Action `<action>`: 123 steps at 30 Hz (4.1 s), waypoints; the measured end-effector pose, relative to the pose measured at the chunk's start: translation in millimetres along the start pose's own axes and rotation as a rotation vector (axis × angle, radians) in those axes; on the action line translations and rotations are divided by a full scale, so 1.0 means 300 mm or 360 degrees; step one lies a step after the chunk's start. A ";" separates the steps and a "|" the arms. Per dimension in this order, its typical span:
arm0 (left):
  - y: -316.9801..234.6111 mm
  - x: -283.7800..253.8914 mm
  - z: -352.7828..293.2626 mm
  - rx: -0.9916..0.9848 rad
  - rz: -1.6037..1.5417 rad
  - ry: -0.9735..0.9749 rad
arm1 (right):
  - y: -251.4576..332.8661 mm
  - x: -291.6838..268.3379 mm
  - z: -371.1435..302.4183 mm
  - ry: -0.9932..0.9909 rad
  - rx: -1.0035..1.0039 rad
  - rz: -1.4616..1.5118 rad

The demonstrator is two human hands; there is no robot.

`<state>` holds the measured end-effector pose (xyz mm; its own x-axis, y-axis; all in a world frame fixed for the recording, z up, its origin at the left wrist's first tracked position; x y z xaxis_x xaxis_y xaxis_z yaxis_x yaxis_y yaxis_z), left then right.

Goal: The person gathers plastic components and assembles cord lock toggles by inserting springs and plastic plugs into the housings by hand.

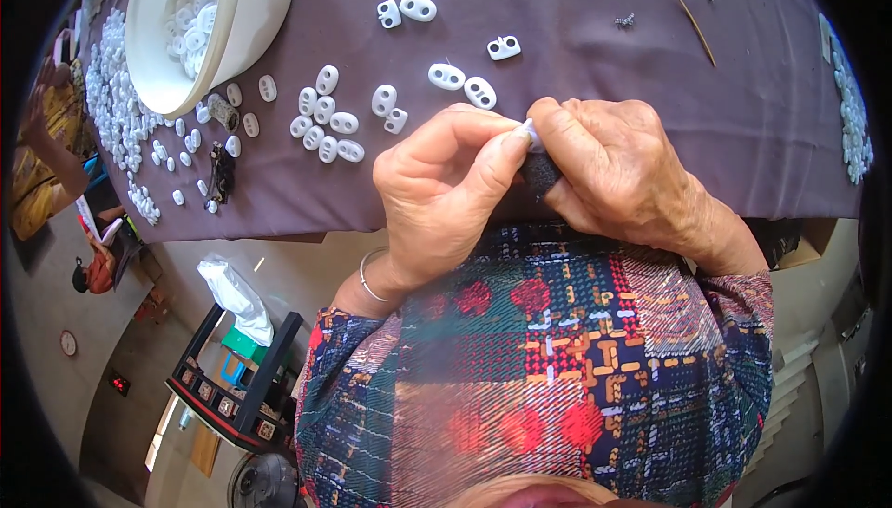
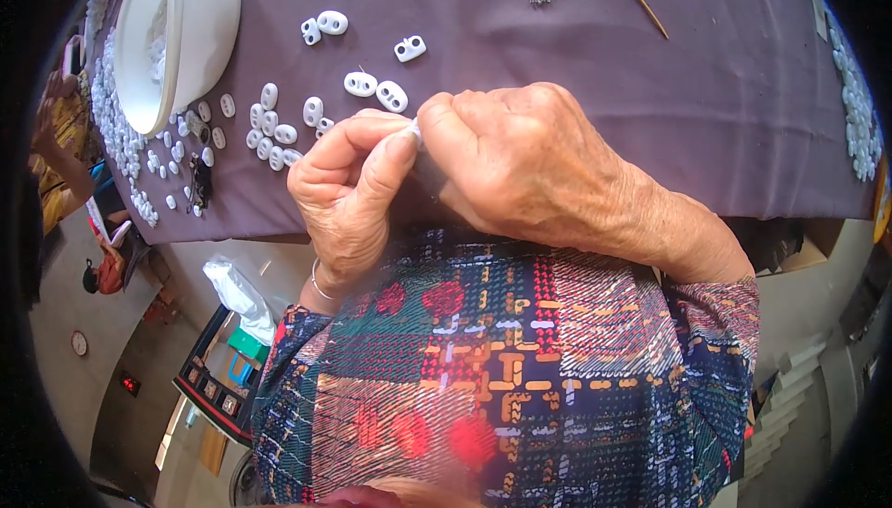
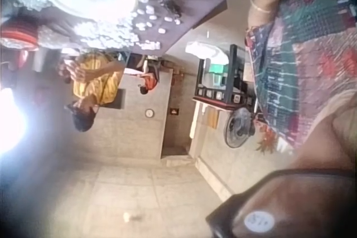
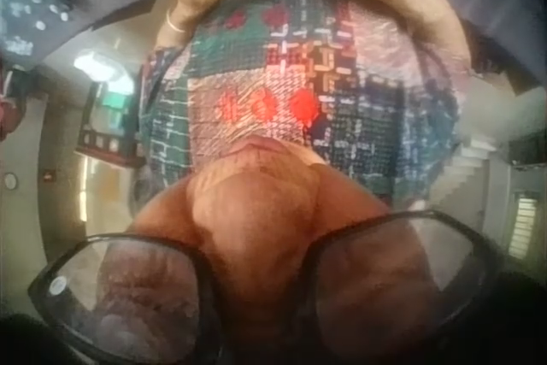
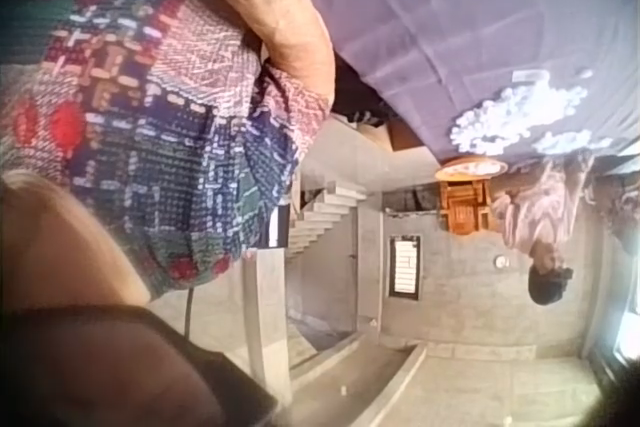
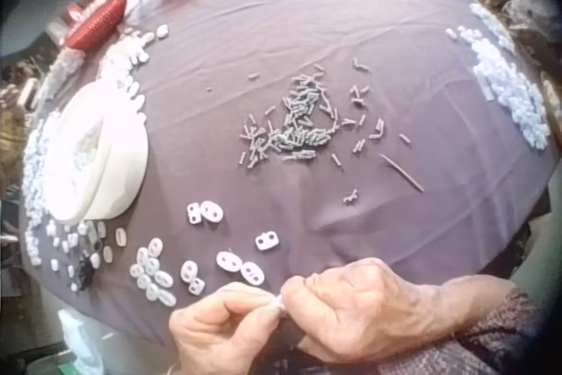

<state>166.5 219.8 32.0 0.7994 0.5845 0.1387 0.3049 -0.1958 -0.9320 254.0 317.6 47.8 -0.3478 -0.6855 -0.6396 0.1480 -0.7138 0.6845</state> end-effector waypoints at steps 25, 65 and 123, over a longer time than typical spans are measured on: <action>0.012 -0.001 -0.008 0.0162 0.0006 -0.0025 | 0.002 0.019 -0.009 0.0024 0.0010 -0.0028; -0.416 -0.409 0.091 0.1176 0.1208 -0.1188 | 0.033 -0.061 0.013 -0.0300 -0.0168 -0.0045; -0.145 0.179 0.271 0.1044 0.1645 0.0324 | -0.101 -0.308 -0.098 -0.1233 0.0652 0.1005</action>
<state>154.0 323.8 52.8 0.5941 0.2462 -0.7658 -0.7856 -0.0269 -0.6182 308.8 398.4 75.8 -0.8297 -0.5328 0.1667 0.2348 -0.0622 0.9700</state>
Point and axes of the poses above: each hand's wrist, its own z-axis towards the middle knuckle, its own x-axis out of the palm, y = z × x, the point moved 5 cm from there along z, towards the middle knuckle, and after that the axes turned 3 degrees about -x, right-handed, at the moved point
